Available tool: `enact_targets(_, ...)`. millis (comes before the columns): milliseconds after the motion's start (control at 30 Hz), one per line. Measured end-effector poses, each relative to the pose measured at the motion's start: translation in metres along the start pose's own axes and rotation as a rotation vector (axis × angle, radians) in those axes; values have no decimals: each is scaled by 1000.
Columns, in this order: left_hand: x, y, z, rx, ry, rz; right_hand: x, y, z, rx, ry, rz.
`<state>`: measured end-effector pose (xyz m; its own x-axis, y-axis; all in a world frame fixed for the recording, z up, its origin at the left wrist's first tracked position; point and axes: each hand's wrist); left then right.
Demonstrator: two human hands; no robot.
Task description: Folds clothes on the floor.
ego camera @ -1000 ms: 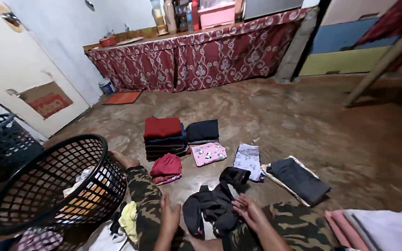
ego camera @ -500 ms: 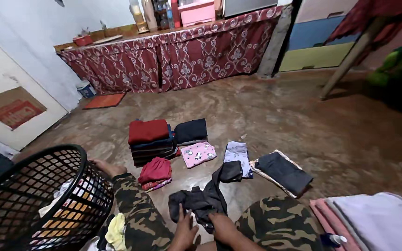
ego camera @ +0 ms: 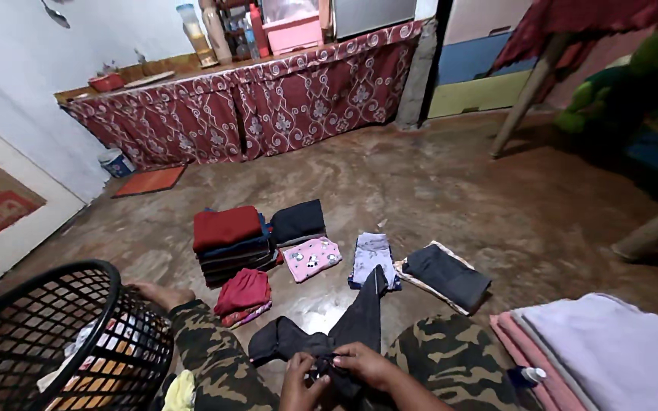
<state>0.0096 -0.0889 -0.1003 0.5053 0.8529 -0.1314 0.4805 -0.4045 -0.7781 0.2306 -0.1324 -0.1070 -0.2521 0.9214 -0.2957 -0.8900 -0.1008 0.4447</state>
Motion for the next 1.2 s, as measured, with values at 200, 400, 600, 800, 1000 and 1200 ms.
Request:
enact_targets(200, -11, 2, -9, -76, 75, 51, 1, -1, 3, -161, -113, -38)
enact_targets(400, -9, 3, -19, -198, -72, 164, -2, 13, -2, -428, -366, -169)
enact_targets(600, -15, 7, -36, -385, -129, 50, -8, 21, 17, -879, -337, -475)
enact_targets(800, -14, 3, -41, -559, -44, 277, -19, 30, 30, -603, -249, -499)
enact_targets(1000, -18, -1, -56, -507, -19, 140, -28, 55, 32, -206, -412, -494)
enact_targets(1200, -16, -25, -63, -607, -143, -111, -37, 58, 46, 303, -345, -348)
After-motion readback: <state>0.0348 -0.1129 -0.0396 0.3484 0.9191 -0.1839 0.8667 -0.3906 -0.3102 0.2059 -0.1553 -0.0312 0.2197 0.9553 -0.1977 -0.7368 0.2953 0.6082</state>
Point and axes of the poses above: each hand's wrist, its own x-axis towards the middle knuckle, its own y-axis out of the palm, z = x × y, and after that the axes turned 14 degrees about x, right-handed
